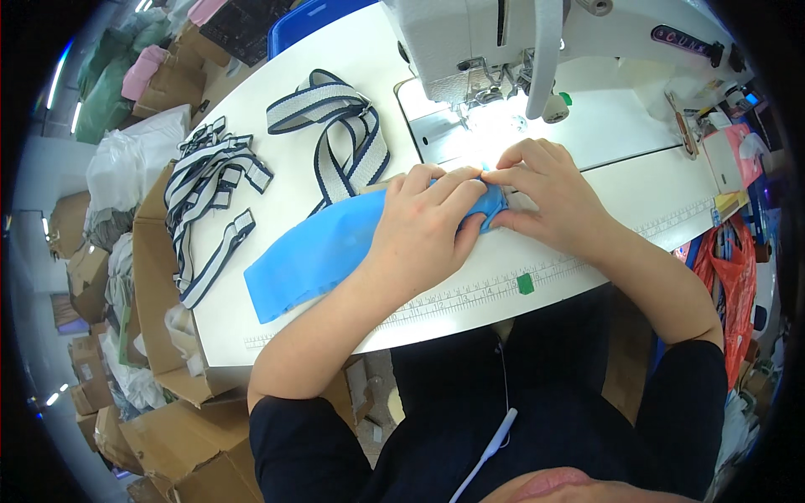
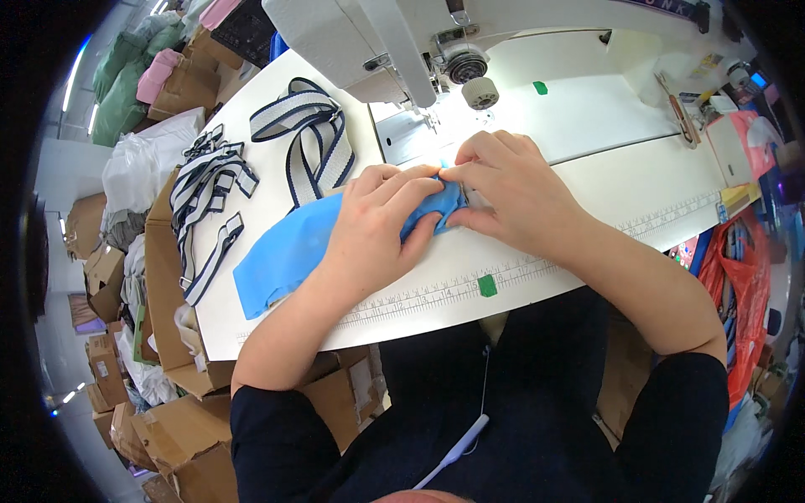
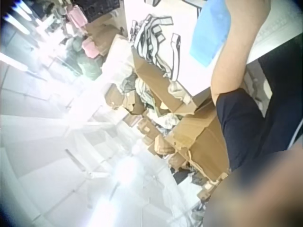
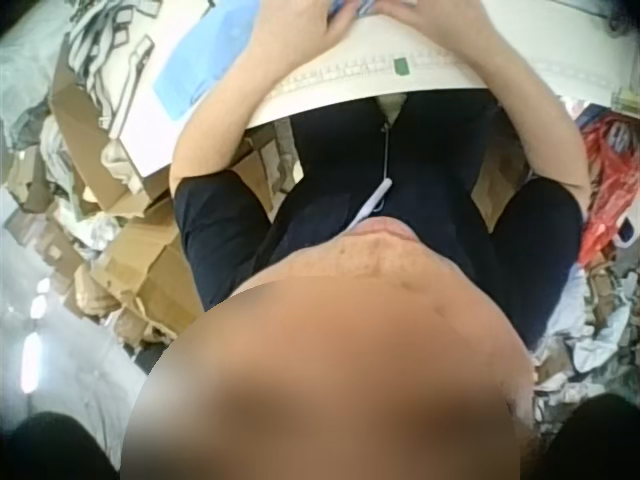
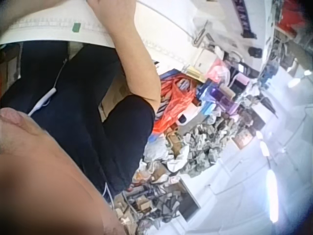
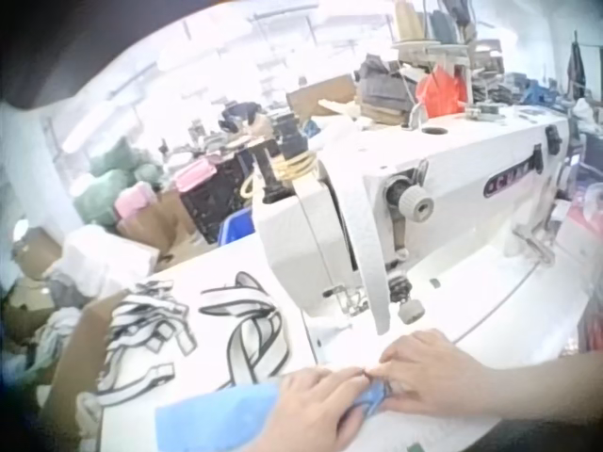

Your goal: Sewing and assembling various fabric components and straps using an industrial sewing machine.

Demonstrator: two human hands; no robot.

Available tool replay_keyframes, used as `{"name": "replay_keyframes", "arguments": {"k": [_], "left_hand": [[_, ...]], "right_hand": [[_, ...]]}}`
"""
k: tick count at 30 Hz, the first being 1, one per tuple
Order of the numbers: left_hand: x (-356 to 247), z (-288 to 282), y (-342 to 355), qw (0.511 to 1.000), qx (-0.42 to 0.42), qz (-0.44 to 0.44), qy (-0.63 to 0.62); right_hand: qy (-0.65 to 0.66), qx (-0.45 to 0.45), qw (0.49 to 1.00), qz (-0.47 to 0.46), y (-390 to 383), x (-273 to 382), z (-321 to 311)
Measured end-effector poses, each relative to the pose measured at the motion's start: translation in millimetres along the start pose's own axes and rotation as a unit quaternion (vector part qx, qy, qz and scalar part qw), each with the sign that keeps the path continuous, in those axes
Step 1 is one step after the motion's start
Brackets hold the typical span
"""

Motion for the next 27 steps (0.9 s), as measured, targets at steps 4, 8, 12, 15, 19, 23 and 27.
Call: {"name": "replay_keyframes", "arguments": {"k": [4,8,12,15,19,23,27], "left_hand": [[1.5,1.8,0.5,1.0,0.019,-0.01,0.005],[1.6,1.5,0.6,1.0,0.015,-0.011,0.001],[1.7,0.8,-0.6,1.0,0.005,-0.009,-0.009],[2.5,-0.5,-1.7,1.0,-0.006,-0.003,-0.018],[2.7,-0.8,-1.7,1.0,-0.008,0.001,-0.02],[1.7,-1.4,-1.6,1.0,-0.011,0.002,-0.024],[2.5,-0.8,-2.0,1.0,-0.009,-0.004,-0.022]], "right_hand": [[-0.009,0.002,1.0,0.003,0.7,0.6,-0.6],[-0.045,-0.014,0.998,-0.034,0.0,6.3,-0.2],[-0.044,0.001,0.998,-0.035,-0.8,4.9,2.6],[-0.038,-0.005,0.999,-0.033,-0.2,4.5,1.1],[-0.045,-0.017,0.998,-0.034,0.3,5.5,-0.6],[-0.047,-0.004,0.999,-0.025,-0.1,4.8,1.7],[-0.063,-0.011,0.997,-0.051,0.2,9.1,1.3]]}}
Point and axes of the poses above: each hand's wrist, its own y-axis towards the middle knuckle, its own z-axis out of the palm, x = y × z, the point moved 9 cm from there along y, towards the middle knuckle, and after that the axes turned 8 degrees about -z, right-handed, at the moved point
